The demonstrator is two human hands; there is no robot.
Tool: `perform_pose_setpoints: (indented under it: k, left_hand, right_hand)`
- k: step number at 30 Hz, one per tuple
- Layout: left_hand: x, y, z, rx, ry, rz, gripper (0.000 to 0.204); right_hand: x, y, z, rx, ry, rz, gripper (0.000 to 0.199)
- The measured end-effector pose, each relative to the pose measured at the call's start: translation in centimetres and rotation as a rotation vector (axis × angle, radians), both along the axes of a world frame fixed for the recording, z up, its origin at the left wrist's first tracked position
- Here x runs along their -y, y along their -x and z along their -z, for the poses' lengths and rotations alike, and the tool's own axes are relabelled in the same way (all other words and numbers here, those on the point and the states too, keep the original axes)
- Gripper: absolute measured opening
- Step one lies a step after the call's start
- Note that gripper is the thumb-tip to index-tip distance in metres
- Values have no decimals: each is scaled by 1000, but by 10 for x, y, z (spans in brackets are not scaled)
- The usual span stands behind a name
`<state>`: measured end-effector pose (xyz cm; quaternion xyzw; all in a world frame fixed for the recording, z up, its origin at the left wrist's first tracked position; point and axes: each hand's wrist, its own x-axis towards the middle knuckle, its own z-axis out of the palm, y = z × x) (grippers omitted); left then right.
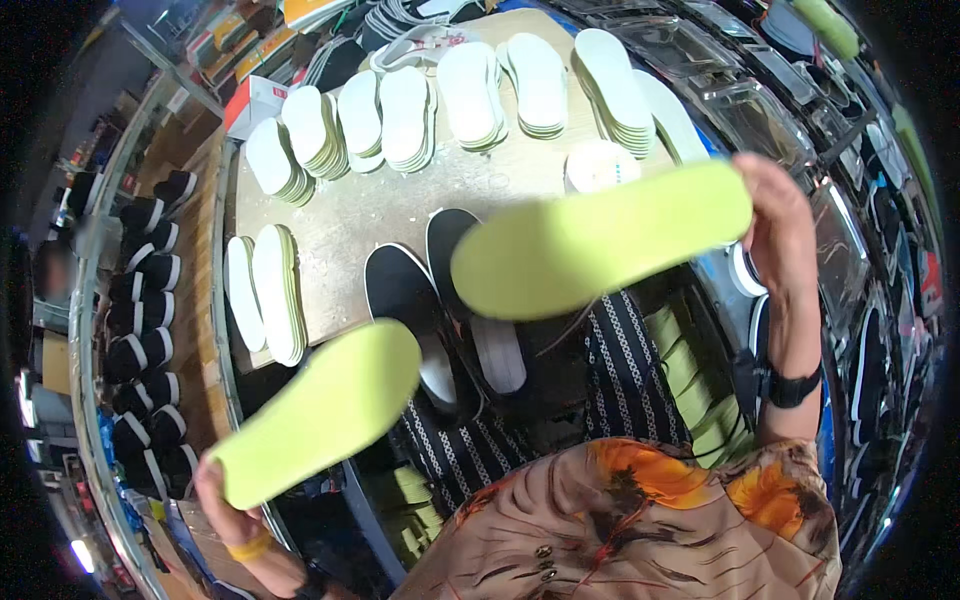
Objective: Inserting insoles into shoes and trimming the edges with scissors.
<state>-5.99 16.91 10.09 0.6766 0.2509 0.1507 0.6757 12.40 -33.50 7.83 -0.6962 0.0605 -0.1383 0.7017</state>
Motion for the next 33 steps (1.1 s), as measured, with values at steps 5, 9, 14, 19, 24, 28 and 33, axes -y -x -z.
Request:
perform_pose_setpoints:
  k: [5, 9, 14, 19, 24, 28, 33]
  left_hand:
    - [71, 25, 16, -242, -308, -15, 22]
    - [155, 28, 30, -1, -1227, 574, 13]
    - [183, 0, 71, -31, -1838, 736, 35]
    - [144, -26, 101, 55, -1622, 827, 34]
    - [138, -67, 120, -17, -1606, 840, 26]
    - [141, -105, 115, -266, -1645, 982, 17]
    - [145, -121, 127, -412, -1856, 1288, 13]
  right_hand:
    - [-18, 62, 14, -50, 214, -113, 15]
    - [-82, 104, -5, 660, 1288, -647, 16]
    - [-134, 115, 51, 1396, 1085, -684, 39]
    - [-122, 119, 62, 1276, 938, -885, 44]
    - [-131, 96, 79, 1273, 1112, -742, 23]
    - [-133, 76, 72, 1171, 1188, -691, 18]
    - [-146, 62, 68, 1109, 1199, -616, 19]
